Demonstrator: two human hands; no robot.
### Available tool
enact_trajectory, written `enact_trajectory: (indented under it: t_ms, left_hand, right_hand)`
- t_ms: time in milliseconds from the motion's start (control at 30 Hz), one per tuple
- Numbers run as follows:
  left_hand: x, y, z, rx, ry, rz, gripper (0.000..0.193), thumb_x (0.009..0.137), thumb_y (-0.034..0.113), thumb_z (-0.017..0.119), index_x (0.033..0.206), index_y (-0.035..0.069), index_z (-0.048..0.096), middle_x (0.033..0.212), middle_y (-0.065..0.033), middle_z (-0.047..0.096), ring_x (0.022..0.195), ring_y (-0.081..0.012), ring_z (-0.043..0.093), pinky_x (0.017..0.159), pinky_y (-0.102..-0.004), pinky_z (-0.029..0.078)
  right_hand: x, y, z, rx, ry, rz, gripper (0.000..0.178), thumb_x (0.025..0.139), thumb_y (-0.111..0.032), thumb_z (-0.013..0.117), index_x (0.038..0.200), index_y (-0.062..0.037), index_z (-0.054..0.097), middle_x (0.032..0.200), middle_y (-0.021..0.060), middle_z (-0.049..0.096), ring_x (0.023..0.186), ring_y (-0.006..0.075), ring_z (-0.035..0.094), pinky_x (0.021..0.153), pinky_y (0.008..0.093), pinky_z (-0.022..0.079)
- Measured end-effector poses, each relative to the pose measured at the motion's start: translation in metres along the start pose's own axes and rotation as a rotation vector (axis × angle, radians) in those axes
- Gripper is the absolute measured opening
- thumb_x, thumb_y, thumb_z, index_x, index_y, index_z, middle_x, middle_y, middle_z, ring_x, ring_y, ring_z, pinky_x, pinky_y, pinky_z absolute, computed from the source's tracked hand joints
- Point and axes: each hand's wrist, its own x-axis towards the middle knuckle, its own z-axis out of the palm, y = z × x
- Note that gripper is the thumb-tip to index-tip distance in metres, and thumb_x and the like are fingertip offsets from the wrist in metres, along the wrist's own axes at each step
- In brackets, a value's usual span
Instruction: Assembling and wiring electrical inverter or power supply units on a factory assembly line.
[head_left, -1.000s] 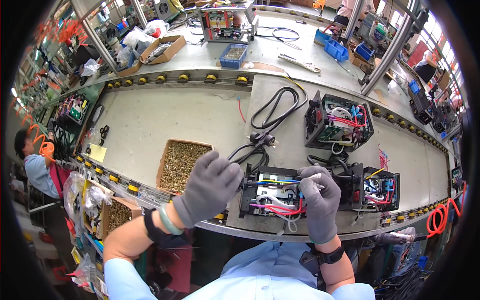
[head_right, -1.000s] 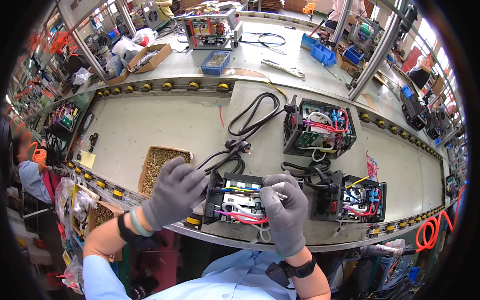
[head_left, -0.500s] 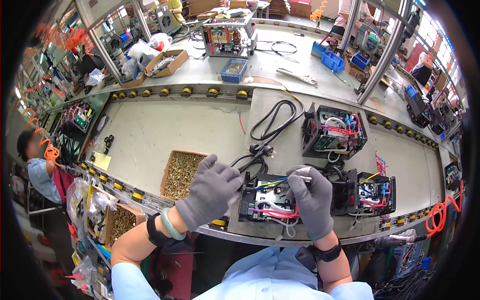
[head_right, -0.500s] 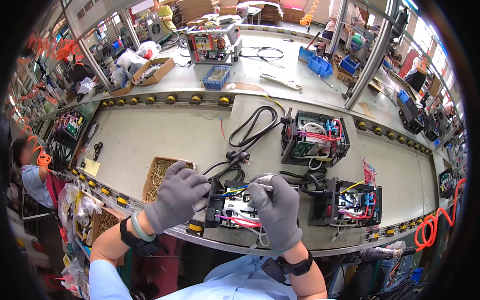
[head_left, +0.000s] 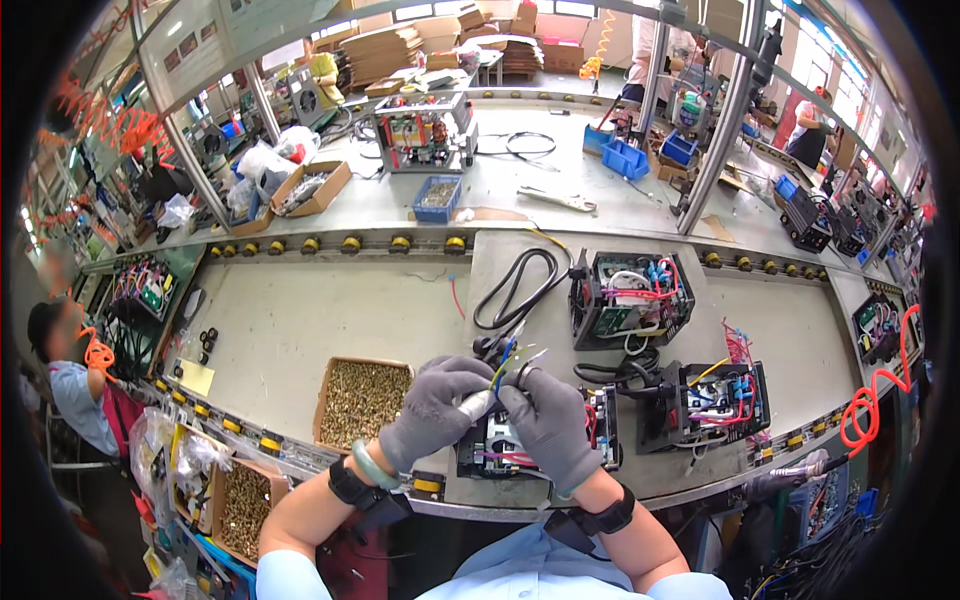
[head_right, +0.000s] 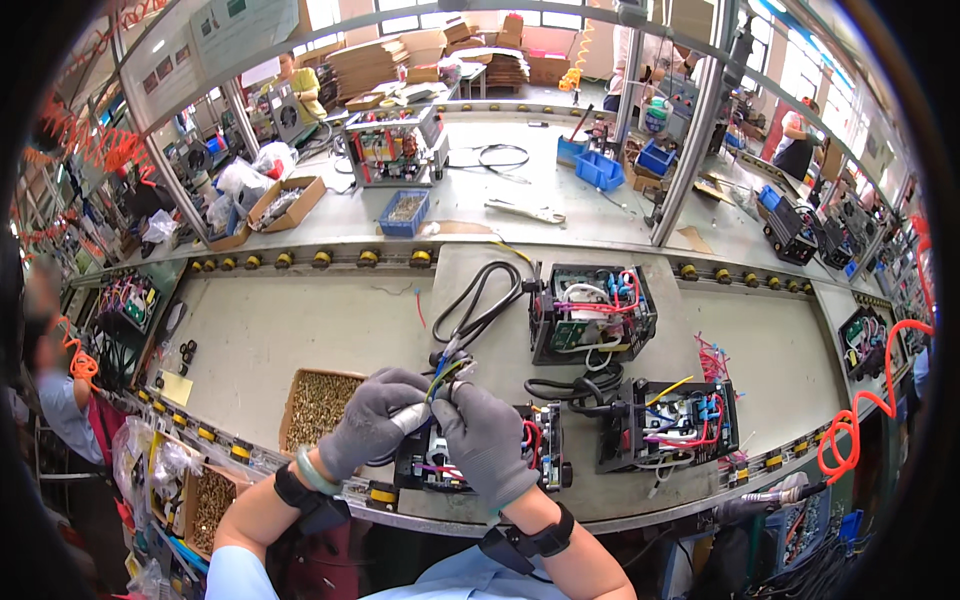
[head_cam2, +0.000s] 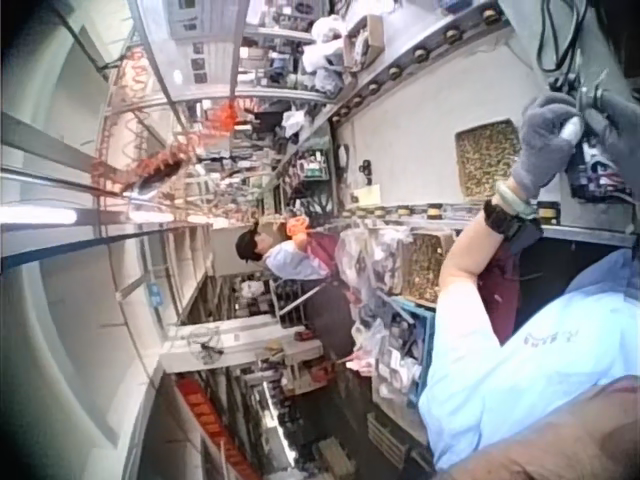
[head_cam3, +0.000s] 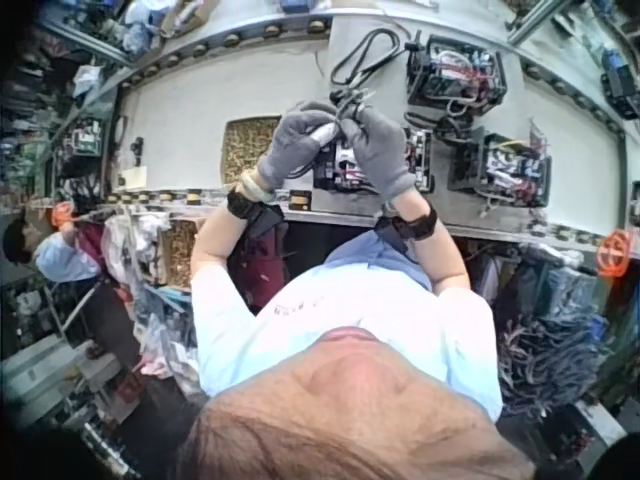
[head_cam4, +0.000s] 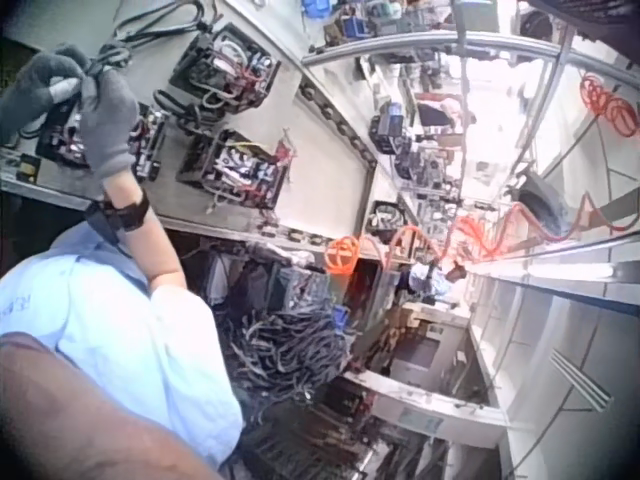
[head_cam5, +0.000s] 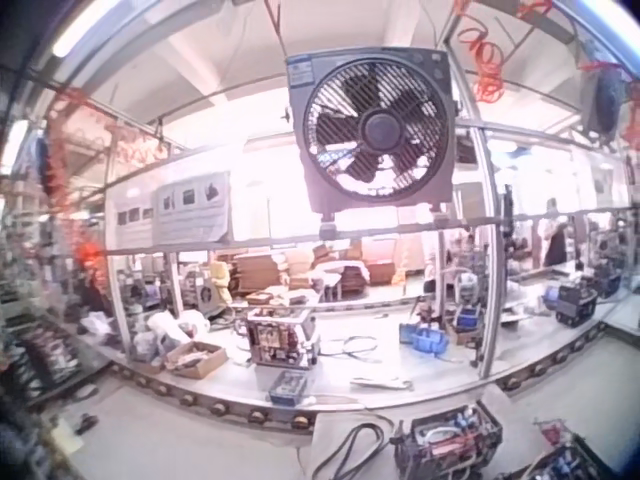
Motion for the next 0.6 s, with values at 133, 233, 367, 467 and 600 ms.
enact_trajectory:
  t_ms: [133,233,367,467,600]
  left_hand:
    - [-0.010,0.003,0.003,-0.161,0.006,-0.052,0.013,0.085,0.003,0.068,0.097,0.002,0.073,0.104,-0.0093,0.068,0.101,-0.0220,0.063,0.088,-0.0326,0.050]
    - [-0.015,0.000,0.007,-0.354,0.046,-0.161,0.012,0.087,0.001,0.065,0.097,0.000,0.072,0.102,-0.0074,0.067,0.100,-0.0174,0.062,0.087,-0.0297,0.049]
    - [0.000,0.009,-0.002,-0.556,0.231,-0.604,0.021,0.097,0.015,0.055,0.104,0.000,0.068,0.092,-0.0021,0.063,0.087,-0.0094,0.060,0.078,-0.0241,0.048]
    - [0.016,0.010,-0.008,-0.519,0.022,-0.580,0.026,0.098,0.021,0.056,0.110,0.001,0.066,0.089,-0.0007,0.064,0.084,-0.0078,0.058,0.073,-0.0233,0.047]
    - [0.024,0.030,-0.012,-0.271,-0.108,-0.409,0.026,0.099,0.017,0.058,0.119,0.001,0.063,0.102,-0.0044,0.066,0.094,-0.0107,0.060,0.085,-0.0257,0.049]
  right_hand:
    - [0.006,-0.005,-0.006,0.088,-0.059,0.122,0.016,0.088,-0.017,0.067,0.091,-0.0015,0.068,0.071,0.0151,0.065,0.065,0.0264,0.065,0.059,0.0366,0.050]
    - [0.008,-0.002,-0.007,0.180,-0.078,0.171,0.017,0.088,-0.017,0.069,0.096,-0.0020,0.069,0.075,0.0152,0.066,0.065,0.0264,0.066,0.059,0.0372,0.049]
    - [0.006,-0.009,-0.013,0.768,-0.059,0.447,0.014,0.094,-0.011,0.062,0.099,-0.0018,0.071,0.078,-0.0004,0.065,0.060,0.0038,0.053,0.054,0.0208,0.042]
    - [0.004,-0.025,-0.010,0.953,-0.025,0.405,0.015,0.097,-0.014,0.061,0.099,-0.0021,0.070,0.076,-0.0018,0.062,0.064,0.0023,0.051,0.055,0.0189,0.041]
    - [0.015,-0.025,-0.011,0.978,-0.137,0.366,0.017,0.097,-0.015,0.059,0.094,-0.0020,0.068,0.079,-0.0024,0.062,0.068,0.0022,0.050,0.061,0.0202,0.041]
